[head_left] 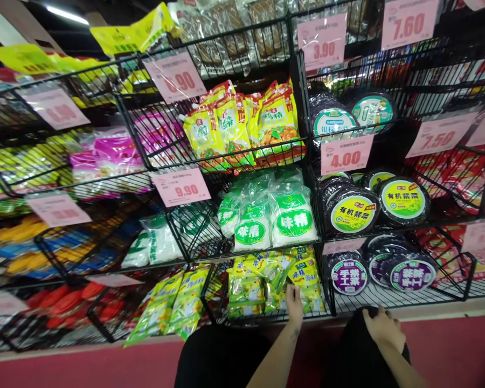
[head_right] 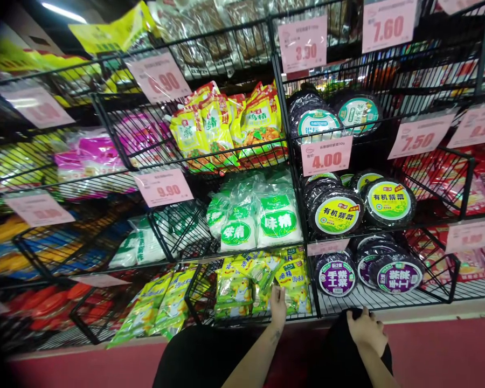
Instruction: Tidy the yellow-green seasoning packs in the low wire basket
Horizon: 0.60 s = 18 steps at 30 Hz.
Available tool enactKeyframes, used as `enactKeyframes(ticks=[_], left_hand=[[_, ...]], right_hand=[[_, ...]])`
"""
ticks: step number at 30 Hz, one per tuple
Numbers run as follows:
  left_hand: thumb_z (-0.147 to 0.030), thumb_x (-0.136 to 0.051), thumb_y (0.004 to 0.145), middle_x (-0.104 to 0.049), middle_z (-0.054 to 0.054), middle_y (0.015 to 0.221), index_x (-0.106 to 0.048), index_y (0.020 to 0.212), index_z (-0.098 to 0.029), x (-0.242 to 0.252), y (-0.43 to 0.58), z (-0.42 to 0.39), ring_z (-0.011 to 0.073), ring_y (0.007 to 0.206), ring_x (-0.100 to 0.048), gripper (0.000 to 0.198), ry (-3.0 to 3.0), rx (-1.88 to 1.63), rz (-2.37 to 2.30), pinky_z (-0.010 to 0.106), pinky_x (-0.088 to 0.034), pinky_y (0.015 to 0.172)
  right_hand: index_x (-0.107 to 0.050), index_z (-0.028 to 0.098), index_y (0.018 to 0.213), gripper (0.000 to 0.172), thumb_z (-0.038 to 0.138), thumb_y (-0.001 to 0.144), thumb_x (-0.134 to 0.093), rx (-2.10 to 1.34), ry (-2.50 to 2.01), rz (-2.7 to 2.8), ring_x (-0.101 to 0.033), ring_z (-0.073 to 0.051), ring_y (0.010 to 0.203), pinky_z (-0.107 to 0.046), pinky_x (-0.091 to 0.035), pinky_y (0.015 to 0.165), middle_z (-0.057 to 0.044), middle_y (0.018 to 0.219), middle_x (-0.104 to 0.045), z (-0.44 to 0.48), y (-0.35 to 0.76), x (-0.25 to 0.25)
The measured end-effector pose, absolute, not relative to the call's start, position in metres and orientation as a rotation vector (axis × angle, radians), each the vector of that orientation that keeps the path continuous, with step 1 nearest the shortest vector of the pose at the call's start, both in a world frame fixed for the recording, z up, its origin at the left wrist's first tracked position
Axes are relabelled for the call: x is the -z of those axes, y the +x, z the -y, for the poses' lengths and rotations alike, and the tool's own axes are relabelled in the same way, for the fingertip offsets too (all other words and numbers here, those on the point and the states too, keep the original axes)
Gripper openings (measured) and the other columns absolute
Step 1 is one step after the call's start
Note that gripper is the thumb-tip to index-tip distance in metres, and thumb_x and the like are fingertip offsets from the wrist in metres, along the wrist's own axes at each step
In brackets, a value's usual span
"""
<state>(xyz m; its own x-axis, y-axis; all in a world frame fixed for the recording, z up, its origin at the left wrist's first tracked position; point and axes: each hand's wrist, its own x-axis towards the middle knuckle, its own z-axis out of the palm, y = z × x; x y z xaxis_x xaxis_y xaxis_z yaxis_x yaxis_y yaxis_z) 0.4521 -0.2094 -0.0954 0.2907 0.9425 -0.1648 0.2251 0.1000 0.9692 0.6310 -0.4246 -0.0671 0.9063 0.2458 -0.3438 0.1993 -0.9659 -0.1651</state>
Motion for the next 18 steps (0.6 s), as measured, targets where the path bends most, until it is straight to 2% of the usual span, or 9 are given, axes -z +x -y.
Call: enactKeyframes(ticks=[4,9,11,14,16,18], left_hand=[[-0.056,-0.037,0.1,-0.054,0.005,0.085,-0.041,0.085,-0.025,0.082,0.458,0.187,0.0213,0.086,-0.056,0.035,1.453,-0.825,-1.153,0.034,-0.052,0.086],[-0.049,-0.039,0.105,-0.063,0.011,0.108,-0.051,0.1,-0.021,0.071,0.504,0.146,0.022,0.106,-0.06,0.03,1.513,-0.771,-1.139,0.033,-0.05,0.098],[-0.048,-0.044,0.104,-0.064,0.01,0.11,-0.054,0.103,-0.02,0.074,0.52,0.137,0.0206,0.105,-0.062,0.03,1.526,-0.697,-1.143,0.032,-0.051,0.096],[-0.044,-0.064,0.097,-0.067,0.011,0.107,-0.059,0.108,-0.016,0.086,0.529,0.134,0.0206,0.105,-0.064,0.031,1.54,-0.546,-1.171,0.032,-0.051,0.096],[-0.038,-0.072,0.092,-0.068,0.013,0.11,-0.062,0.112,-0.012,0.098,0.528,0.135,0.022,0.108,-0.064,0.034,1.542,-0.451,-1.21,0.034,-0.052,0.098],[-0.035,-0.073,0.093,-0.069,0.013,0.114,-0.064,0.114,-0.011,0.108,0.525,0.134,0.0233,0.109,-0.065,0.033,1.531,-0.37,-1.261,0.04,-0.053,0.099]], right_hand=[[-0.049,0.008,0.147,0.067,0.052,0.099,-0.032,-0.558,-2.978,0.342,-0.053,-0.046,0.134,-0.057,-0.048,0.098,-0.025,0.14,-0.06,0.419,0.627,0.057],[-0.051,0.008,0.145,0.064,0.049,0.099,-0.036,-0.553,-2.991,0.354,-0.054,-0.044,0.133,-0.055,-0.047,0.098,-0.026,0.137,-0.061,0.416,0.625,0.049],[-0.05,0.008,0.146,0.064,0.049,0.099,-0.037,-0.534,-2.994,0.349,-0.053,-0.044,0.133,-0.055,-0.046,0.098,-0.027,0.138,-0.061,0.416,0.626,0.048],[-0.048,0.008,0.148,0.065,0.049,0.098,-0.039,-0.516,-3.007,0.326,-0.051,-0.044,0.136,-0.055,-0.047,0.099,-0.027,0.14,-0.06,0.415,0.626,0.05],[-0.048,0.008,0.148,0.065,0.049,0.098,-0.04,-0.507,-3.011,0.32,-0.051,-0.044,0.136,-0.055,-0.047,0.099,-0.026,0.14,-0.06,0.414,0.627,0.052],[-0.048,0.008,0.149,0.065,0.049,0.099,-0.039,-0.505,-3.005,0.321,-0.051,-0.044,0.135,-0.055,-0.047,0.099,-0.025,0.141,-0.06,0.414,0.627,0.053]])
